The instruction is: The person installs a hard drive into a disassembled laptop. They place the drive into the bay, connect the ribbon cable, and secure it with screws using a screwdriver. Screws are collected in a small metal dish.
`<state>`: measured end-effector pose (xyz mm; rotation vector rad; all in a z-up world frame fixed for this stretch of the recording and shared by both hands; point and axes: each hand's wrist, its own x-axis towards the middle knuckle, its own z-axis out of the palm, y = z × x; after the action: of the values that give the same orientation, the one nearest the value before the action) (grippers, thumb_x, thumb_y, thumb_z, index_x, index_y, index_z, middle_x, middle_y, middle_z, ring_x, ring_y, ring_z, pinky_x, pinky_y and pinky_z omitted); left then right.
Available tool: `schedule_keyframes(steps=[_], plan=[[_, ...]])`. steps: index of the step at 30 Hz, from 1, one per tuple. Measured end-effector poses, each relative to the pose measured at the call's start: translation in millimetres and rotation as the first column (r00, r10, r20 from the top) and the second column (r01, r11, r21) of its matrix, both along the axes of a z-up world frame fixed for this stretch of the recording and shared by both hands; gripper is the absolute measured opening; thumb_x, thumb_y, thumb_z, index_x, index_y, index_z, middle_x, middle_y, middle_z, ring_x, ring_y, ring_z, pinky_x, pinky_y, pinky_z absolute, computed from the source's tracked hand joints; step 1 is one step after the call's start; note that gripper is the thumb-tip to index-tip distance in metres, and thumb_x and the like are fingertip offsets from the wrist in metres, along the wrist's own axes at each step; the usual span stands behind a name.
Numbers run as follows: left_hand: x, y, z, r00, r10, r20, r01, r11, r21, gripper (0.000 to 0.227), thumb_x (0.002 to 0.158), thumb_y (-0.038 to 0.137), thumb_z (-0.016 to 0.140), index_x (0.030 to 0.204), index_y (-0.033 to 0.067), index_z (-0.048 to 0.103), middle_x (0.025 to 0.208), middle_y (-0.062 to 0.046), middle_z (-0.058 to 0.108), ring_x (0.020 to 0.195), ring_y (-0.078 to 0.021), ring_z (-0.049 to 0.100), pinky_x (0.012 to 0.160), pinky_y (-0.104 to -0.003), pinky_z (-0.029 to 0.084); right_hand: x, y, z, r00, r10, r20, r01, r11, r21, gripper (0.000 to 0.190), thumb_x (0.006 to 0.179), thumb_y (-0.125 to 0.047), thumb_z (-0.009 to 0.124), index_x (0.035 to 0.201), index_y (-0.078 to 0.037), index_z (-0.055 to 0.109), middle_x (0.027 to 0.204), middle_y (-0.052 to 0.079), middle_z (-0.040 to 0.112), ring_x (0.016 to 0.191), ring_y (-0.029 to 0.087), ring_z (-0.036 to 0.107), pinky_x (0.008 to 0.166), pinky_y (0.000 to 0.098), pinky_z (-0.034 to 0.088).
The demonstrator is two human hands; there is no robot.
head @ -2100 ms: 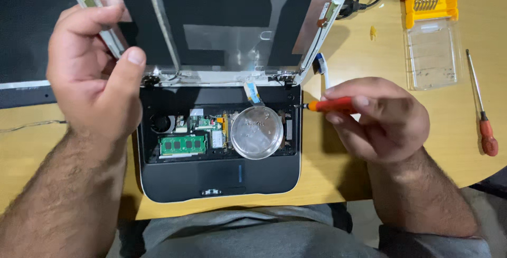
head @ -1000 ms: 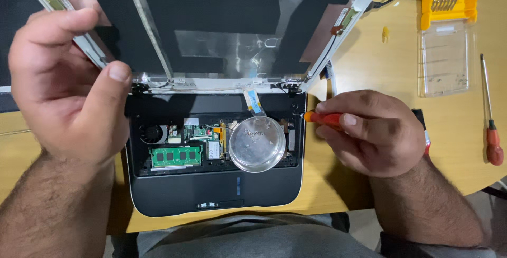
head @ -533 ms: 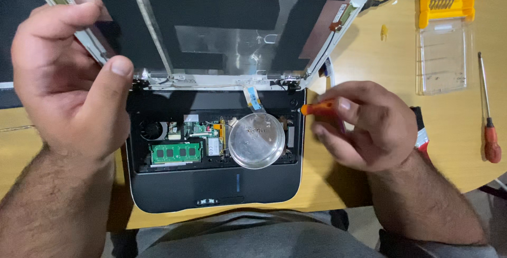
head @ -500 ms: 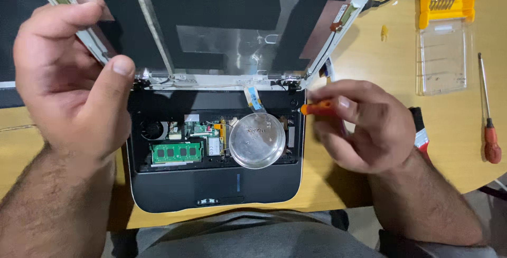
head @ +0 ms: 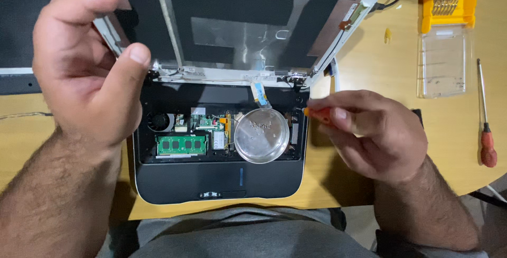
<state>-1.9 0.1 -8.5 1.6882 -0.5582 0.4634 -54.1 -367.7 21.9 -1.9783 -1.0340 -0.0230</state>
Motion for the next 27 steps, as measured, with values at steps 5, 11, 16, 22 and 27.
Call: schedule_keyframes(steps=[5,11,16,22,27], plan=[[-1.3,-0.5,2.9,1.0,0.006,-0.017,-0.005,1.0,0.023,0.034,0.109,0.005,0.057,0.138,-0.0087,0.043,0.133,-0.027,0.046,0.13,-0.0383,0.049,0.123,-0.047,0.039,-10.5,15.8,-11.2,0.968,-0.25,0.008,0.246,0.957,0.153,0.043,0.075,0.014,0.084,0.08,0.003,0.043,0.088,0.024,0.064,0.074,0.026,0.08,0.058,0.0242,0.067],[-0.4,-1.4,2.2,1.0,0.009,-0.011,-0.009,1.0,0.004,0.034,0.107,0.003,0.058,0.136,-0.0061,0.044,0.131,-0.026,0.047,0.127,-0.0381,0.049,0.122,-0.048,0.039,2.4,5.7,-4.0,0.992,-0.085,0.089,0.075,0.99,0.118,0.019,0.093,0.002,0.062,0.083,-0.001,0.046,0.117,0.035,0.063,0.098,0.032,0.076,0.063,0.0257,0.063],[-0.7,0.1,3.3,1.0,-0.007,-0.011,0.007,1.0,0.026,0.034,0.108,0.001,0.057,0.137,-0.0067,0.042,0.13,-0.027,0.046,0.127,-0.0382,0.049,0.12,-0.048,0.039,-4.6,17.7,-5.1,0.98,-0.18,0.081,0.161,0.967,0.197,0.021,0.08,0.004,0.074,0.08,0.006,0.054,0.098,0.027,0.065,0.058,0.013,0.065,0.05,0.0211,0.057],[-1.2,-2.2,4.1,1.0,-0.004,-0.031,0.004,1.0,-0.012,0.034,0.106,-0.002,0.056,0.137,-0.006,0.042,0.134,-0.026,0.046,0.129,-0.0367,0.048,0.122,-0.046,0.038,7.8,16.6,-1.3,0.989,0.026,0.147,-0.041,0.994,0.102,0.023,0.089,0.012,0.068,0.104,0.0,0.056,0.122,0.03,0.063,0.112,0.036,0.072,0.099,0.0452,0.063],[-2.9,-4.7,10.0,1.0,-0.001,-0.021,0.001,1.0,0.014,0.037,0.102,-0.01,0.055,0.137,-0.0076,0.042,0.134,-0.027,0.046,0.128,-0.0377,0.049,0.118,-0.045,0.04,-1.2,22.2,-10.9,0.977,-0.205,0.064,0.185,0.954,0.238,0.03,0.079,0.011,0.084,0.099,0.015,0.062,0.101,0.024,0.065,0.067,0.018,0.071,0.056,0.0217,0.065]])
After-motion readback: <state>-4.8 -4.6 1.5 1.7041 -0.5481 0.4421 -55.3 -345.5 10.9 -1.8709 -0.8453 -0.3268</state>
